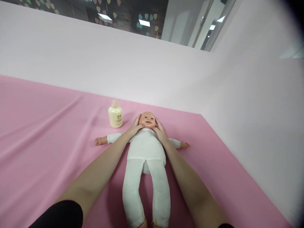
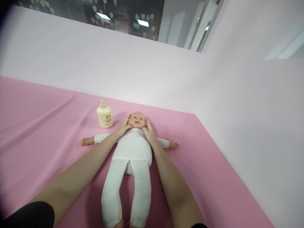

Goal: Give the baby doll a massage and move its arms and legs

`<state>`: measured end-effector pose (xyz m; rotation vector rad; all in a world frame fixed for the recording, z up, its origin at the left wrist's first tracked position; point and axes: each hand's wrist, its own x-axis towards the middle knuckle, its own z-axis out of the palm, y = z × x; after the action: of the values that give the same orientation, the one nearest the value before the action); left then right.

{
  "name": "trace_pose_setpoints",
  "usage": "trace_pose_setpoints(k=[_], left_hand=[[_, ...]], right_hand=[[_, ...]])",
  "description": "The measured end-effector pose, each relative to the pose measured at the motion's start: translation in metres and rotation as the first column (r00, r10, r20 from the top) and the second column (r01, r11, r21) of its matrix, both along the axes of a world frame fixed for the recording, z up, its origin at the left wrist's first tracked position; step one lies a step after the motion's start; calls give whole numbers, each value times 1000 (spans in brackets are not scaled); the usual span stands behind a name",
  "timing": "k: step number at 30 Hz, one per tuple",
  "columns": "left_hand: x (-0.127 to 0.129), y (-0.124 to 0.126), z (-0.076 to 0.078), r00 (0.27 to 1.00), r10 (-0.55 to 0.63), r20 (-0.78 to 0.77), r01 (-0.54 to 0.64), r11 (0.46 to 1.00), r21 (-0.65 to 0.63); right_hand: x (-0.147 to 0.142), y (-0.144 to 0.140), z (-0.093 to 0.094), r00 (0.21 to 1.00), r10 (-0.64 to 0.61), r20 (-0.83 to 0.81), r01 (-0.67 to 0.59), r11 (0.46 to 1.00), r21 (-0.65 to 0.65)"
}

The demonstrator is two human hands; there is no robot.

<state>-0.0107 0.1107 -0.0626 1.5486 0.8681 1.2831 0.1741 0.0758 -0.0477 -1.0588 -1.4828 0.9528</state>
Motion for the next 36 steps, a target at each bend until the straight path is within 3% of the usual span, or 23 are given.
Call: trace_pose_setpoints(k=[11, 17, 21, 26, 30, 36], left_hand=[[1, 9, -7, 996, -40, 75, 43, 998, -40], [5, -1, 7, 962, -57, 269, 105, 980, -169], [8, -8, 17, 968, 8, 250, 62, 961, -269], [7, -3, 13, 988, 60, 146, -34, 985, -170], [7, -2, 9, 992, 64, 104, -54, 994, -96], [11, -8, 15, 960, 56, 274, 5, 976, -216]], right_hand=[[3, 8, -7, 998, -59, -33, 58, 998, -12], [1, 11, -11, 992, -122, -33, 121, 992, -16], [0, 9, -8, 991, -129, -23, 129, 992, 8], [-1, 5, -1, 993, -119, 15, 118, 991, 69], [-1, 4, -1, 996, -87, -1, 87, 995, 44], [-1, 4, -1, 987, -156, 50, 153, 986, 60]])
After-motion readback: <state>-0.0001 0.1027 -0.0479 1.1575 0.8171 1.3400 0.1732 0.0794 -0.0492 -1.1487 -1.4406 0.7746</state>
